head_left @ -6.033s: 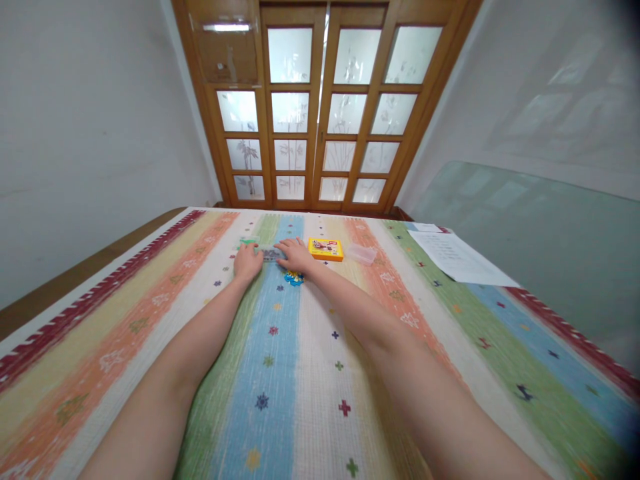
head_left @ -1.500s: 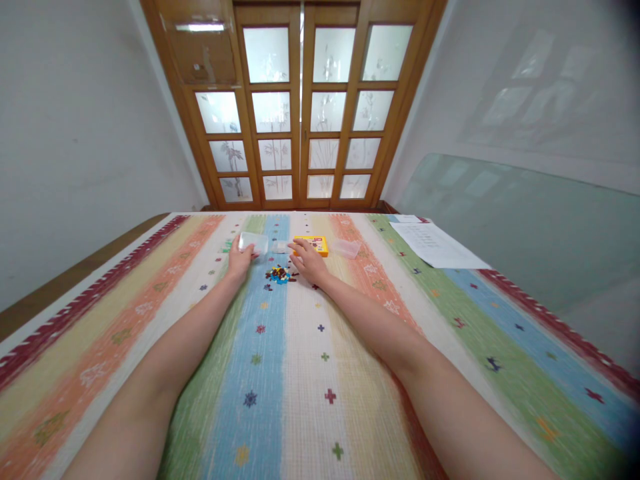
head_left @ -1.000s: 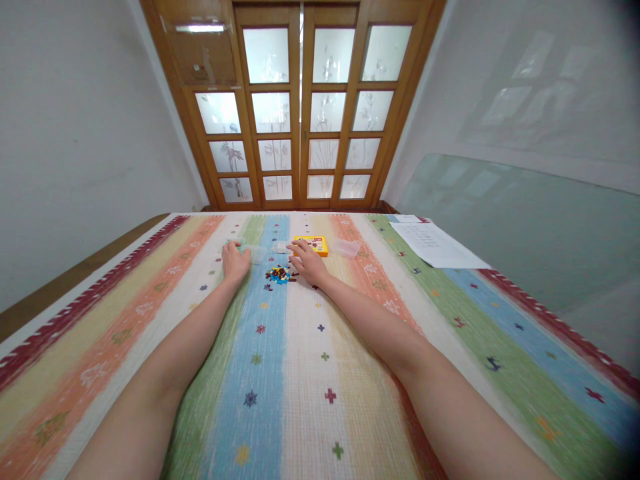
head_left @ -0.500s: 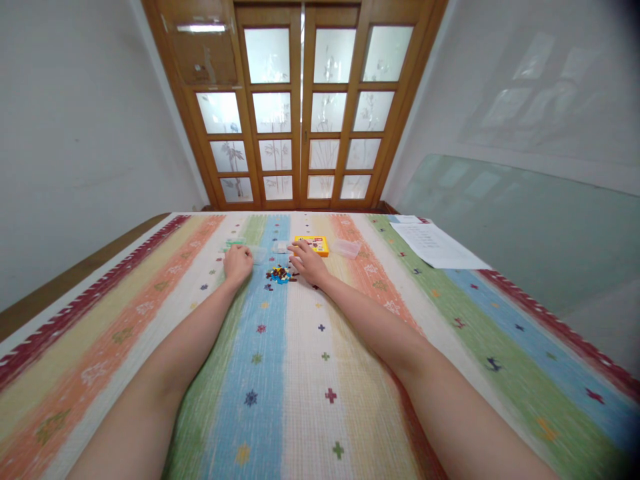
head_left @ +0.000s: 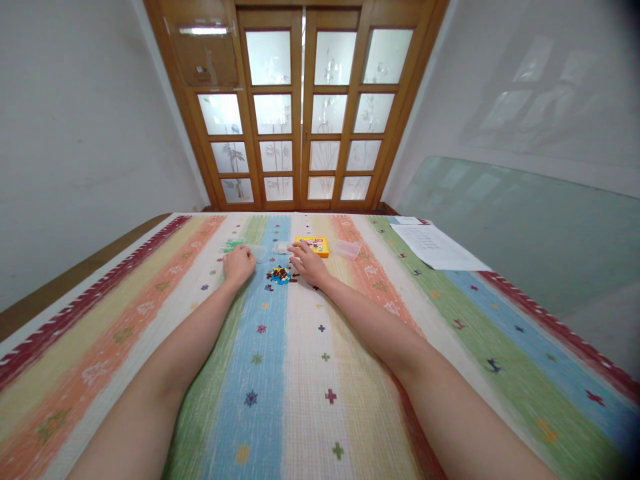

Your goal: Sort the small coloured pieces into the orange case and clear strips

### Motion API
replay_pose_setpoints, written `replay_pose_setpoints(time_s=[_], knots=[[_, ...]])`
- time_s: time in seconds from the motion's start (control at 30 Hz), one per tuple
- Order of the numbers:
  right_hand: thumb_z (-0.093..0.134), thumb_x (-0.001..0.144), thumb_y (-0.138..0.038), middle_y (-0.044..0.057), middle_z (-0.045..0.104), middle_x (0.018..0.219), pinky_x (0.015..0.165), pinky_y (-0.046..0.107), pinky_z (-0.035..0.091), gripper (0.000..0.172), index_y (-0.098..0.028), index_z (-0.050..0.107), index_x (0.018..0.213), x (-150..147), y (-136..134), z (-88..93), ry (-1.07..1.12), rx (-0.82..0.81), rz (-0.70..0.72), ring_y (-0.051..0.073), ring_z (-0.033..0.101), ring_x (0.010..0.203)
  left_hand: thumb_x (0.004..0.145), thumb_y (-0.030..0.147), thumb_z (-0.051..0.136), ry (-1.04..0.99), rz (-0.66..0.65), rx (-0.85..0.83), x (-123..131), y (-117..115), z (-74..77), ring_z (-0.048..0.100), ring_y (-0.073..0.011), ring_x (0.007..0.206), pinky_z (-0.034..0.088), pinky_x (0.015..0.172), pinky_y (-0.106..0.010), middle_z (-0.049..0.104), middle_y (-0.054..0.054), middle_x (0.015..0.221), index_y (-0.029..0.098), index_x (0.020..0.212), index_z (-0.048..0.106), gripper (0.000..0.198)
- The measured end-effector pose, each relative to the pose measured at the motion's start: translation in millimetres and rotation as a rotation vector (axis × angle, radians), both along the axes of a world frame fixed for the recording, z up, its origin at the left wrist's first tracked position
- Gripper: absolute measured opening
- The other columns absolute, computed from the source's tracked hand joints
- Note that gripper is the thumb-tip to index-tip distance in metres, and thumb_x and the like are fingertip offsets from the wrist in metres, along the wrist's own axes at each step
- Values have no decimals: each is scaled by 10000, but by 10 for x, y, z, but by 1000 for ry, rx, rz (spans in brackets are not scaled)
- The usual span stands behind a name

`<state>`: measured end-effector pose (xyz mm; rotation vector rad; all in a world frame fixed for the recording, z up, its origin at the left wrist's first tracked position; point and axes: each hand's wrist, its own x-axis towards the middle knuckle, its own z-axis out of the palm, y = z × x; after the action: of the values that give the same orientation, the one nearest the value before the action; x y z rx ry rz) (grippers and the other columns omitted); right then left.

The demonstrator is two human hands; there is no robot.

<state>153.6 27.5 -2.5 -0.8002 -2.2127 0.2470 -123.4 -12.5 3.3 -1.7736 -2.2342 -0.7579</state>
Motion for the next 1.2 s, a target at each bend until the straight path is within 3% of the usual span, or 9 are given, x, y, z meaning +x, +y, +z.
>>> replay_pose_setpoints(time_s=[0.17, 0.37, 0.5, 0.63, 0.73, 0.87, 0.97, 1.1, 1.2], knots=[[531, 1090, -323, 123, 582, 1490, 1175, 460, 491, 356, -266, 664, 1415, -3, 3, -7, -3, 7, 4, 262, 566, 1386, 930, 222, 552, -51, -54, -17, 2, 12, -17, 666, -325, 1138, 493, 1023, -445, 732, -153, 1202, 201, 967, 743, 196], [531, 1090, -321, 135, 578, 1498, 1169, 469, 494, 360, -244, 661, 1417, -3, 10, -27, -8, 7, 4, 271, 562, 1391, 868, 193, 611, -102, -254, -45, -47, 123, -167, 499, -320, 1469, 391, 1231, -467, 596, -157, 1508, 199, 1063, 731, 229], [530, 1089, -320, 132, 576, 1503, 1169, 471, 495, 360, -251, 659, 1418, 1, 20, -41, -15, 11, 3, 271, 560, 1394, 853, 178, 590, -114, -302, -40, -94, 185, -178, 489, -307, 1480, 381, 1250, -468, 595, -147, 1506, 204, 1011, 737, 217], [531, 1089, -321, 125, 576, 1503, 1164, 467, 500, 359, -261, 659, 1419, 2, 20, -42, -19, 9, 2, 268, 568, 1386, 854, 174, 552, -104, -210, 5, -274, 210, -79, 572, -324, 1352, 411, 1215, -483, 660, -158, 1377, 208, 983, 748, 237], [539, 1088, -319, 120, 575, 1505, 1160, 458, 504, 357, -268, 659, 1420, 4, 10, -36, -25, 2, -2, 263, 572, 1383, 858, 222, 565, -77, -118, 5, -491, 184, -28, 518, -355, 1406, 378, 1224, -525, 655, -177, 1403, 198, 1245, 715, 416], [545, 1085, -317, 114, 572, 1509, 1165, 460, 502, 356, -278, 661, 1419, 5, -1, -32, -30, -9, -5, 259, 569, 1386, 838, 311, 627, -83, -47, -116, -691, 118, -22, 350, -451, 1540, 262, 1230, -702, 553, -170, 1590, 235, 1497, 584, 665], [539, 1086, -317, 112, 568, 1519, 1174, 472, 495, 356, -278, 660, 1419, 5, -6, -29, -30, -16, -4, 261, 561, 1399, 857, 307, 616, -36, 3, -84, -702, 89, -14, 415, -468, 1486, 266, 1206, -720, 623, -205, 1504, 212, 1457, 635, 608], [536, 1087, -316, 124, 571, 1516, 1179, 490, 492, 354, -267, 662, 1415, 6, -10, -24, -28, -20, 0, 270, 564, 1402, 913, 288, 546, 8, 114, -20, -689, 76, 13, 566, -445, 1296, 369, 1150, -636, 734, -238, 1204, 165, 1197, 785, 391], [546, 1082, -309, 123, 574, 1512, 1177, 490, 495, 354, -271, 665, 1413, 6, -12, -23, -32, -17, -2, 270, 569, 1397, 916, 299, 541, -42, 135, 16, -740, 80, 14, 566, -419, 1290, 432, 1119, -568, 706, -225, 1207, 176, 1200, 786, 394]])
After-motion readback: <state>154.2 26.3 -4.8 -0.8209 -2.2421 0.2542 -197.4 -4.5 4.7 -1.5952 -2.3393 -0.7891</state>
